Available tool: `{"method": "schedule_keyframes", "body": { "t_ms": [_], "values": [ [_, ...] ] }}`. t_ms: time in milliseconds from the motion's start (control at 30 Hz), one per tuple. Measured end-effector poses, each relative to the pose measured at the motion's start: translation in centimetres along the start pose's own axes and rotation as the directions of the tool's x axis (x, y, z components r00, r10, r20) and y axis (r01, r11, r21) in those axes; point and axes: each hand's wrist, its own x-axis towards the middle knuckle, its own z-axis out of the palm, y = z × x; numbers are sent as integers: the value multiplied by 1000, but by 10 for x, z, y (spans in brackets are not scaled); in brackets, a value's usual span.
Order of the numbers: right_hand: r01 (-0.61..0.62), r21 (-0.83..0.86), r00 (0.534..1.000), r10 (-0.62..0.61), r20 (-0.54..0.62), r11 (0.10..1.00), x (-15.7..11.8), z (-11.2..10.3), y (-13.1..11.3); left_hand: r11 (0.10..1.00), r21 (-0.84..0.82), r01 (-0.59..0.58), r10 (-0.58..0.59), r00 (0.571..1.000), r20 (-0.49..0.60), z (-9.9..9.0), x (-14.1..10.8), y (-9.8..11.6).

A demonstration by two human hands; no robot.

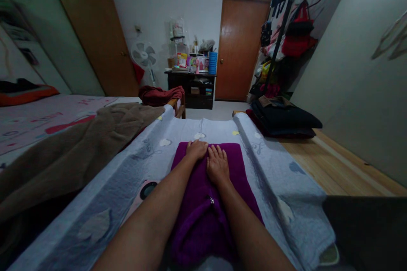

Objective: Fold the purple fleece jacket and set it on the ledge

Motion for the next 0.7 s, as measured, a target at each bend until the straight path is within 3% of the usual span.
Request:
{"method": "schedule_keyframes", "body": {
  "t_ms": [233,467,700],
  "values": [
    [6,-11,1000,-6,7,1000,0,0,0,998,60,32,-26,995,-94,5,-5,-1],
    [15,-16,1000,-15,-4,1000,1,2,1,990,25,137,-131,978,-163,6,10,-5],
    [13,-18,1000,-13,-7,1000,0,1,0,955,-42,294,-292,906,-306,5,4,-17]
  ]
}}
